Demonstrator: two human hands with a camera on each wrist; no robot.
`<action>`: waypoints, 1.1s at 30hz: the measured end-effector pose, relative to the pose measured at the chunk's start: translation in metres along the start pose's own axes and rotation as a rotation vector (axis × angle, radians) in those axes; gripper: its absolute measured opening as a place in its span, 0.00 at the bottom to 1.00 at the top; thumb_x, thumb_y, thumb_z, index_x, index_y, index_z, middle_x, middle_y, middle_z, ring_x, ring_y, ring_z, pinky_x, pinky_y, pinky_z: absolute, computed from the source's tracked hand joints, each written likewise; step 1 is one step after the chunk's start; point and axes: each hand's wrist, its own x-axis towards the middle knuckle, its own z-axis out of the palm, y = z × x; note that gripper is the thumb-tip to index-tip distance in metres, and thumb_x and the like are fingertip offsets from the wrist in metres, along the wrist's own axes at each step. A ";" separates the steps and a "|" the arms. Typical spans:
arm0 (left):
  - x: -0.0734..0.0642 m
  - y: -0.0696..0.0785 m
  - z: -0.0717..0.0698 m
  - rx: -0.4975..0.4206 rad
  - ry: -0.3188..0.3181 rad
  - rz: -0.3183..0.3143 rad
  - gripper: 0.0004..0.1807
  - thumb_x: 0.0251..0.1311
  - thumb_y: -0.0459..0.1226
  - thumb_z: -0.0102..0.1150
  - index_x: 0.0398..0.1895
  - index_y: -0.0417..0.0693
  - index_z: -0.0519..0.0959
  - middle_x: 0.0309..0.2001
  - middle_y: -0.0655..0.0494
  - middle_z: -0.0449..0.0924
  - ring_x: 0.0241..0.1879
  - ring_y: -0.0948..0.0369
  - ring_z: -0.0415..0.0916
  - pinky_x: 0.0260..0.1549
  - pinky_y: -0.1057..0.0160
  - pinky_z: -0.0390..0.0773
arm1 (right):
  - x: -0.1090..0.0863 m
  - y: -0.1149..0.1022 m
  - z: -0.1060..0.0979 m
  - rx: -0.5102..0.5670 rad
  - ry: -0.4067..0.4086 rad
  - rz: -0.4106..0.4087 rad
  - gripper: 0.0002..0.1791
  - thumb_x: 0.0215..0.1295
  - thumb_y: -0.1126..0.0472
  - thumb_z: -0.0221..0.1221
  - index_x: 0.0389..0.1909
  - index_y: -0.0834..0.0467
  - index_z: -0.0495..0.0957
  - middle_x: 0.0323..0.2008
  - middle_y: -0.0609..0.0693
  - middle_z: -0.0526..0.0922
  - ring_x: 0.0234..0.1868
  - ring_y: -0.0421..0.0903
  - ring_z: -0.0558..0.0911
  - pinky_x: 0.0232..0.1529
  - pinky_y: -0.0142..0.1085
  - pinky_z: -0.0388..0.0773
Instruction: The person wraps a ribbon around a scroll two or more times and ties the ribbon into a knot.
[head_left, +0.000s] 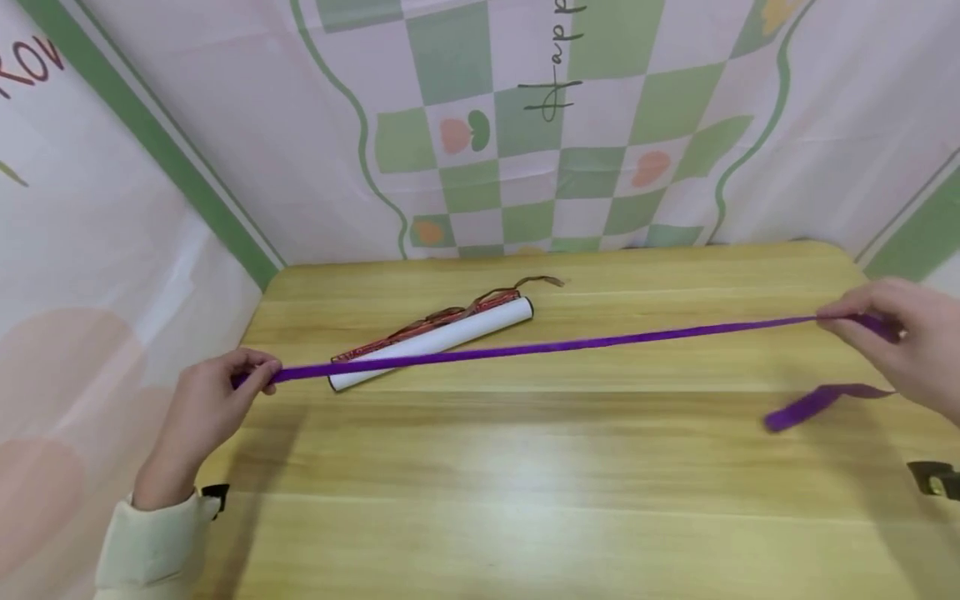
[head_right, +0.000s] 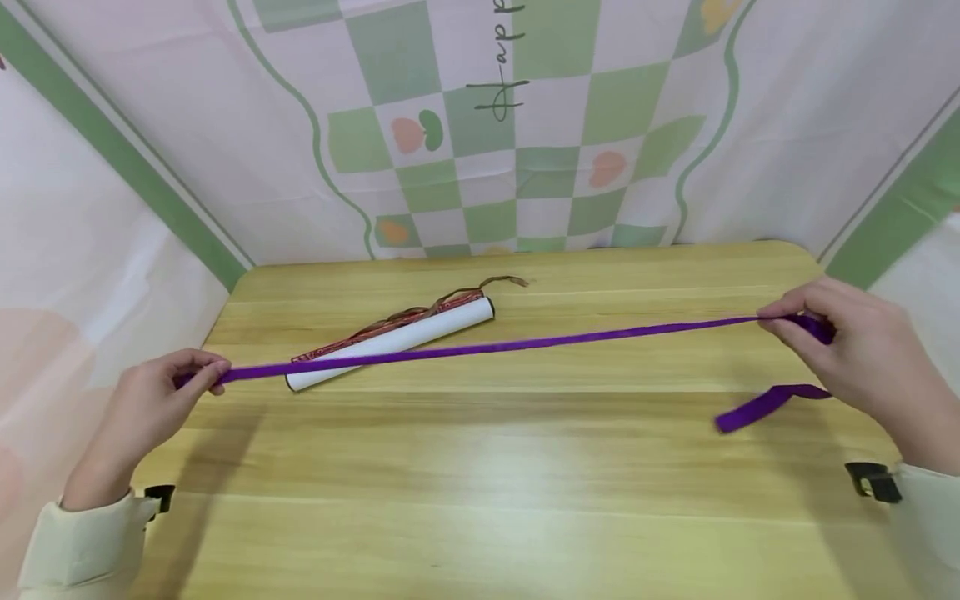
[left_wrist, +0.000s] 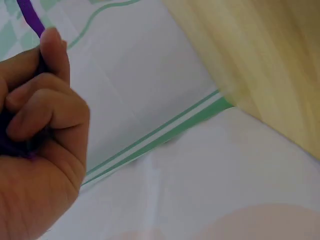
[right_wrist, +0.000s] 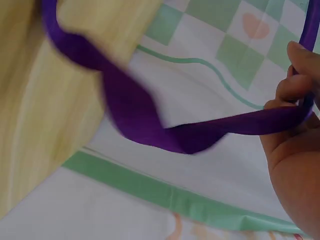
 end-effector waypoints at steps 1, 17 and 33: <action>-0.001 -0.002 0.001 0.009 -0.030 -0.016 0.12 0.77 0.40 0.61 0.41 0.39 0.87 0.28 0.52 0.87 0.18 0.69 0.64 0.16 0.67 0.65 | -0.003 0.003 0.001 0.003 0.005 -0.005 0.40 0.72 0.33 0.53 0.32 0.71 0.84 0.38 0.10 0.70 0.26 0.18 0.64 0.23 0.17 0.63; -0.012 -0.044 0.027 0.116 -0.192 -0.025 0.13 0.76 0.36 0.60 0.50 0.33 0.83 0.35 0.40 0.88 0.29 0.51 0.81 0.30 0.55 0.79 | -0.050 0.028 0.028 -0.274 -0.332 -0.006 0.05 0.57 0.66 0.75 0.31 0.55 0.88 0.30 0.48 0.87 0.36 0.32 0.80 0.39 0.29 0.78; -0.031 0.124 0.124 0.249 -0.593 0.405 0.37 0.79 0.55 0.50 0.83 0.47 0.60 0.85 0.48 0.53 0.83 0.42 0.54 0.79 0.34 0.57 | -0.025 -0.090 0.090 -0.131 -0.598 -0.088 0.27 0.63 0.57 0.73 0.61 0.62 0.82 0.62 0.65 0.82 0.62 0.67 0.82 0.62 0.66 0.77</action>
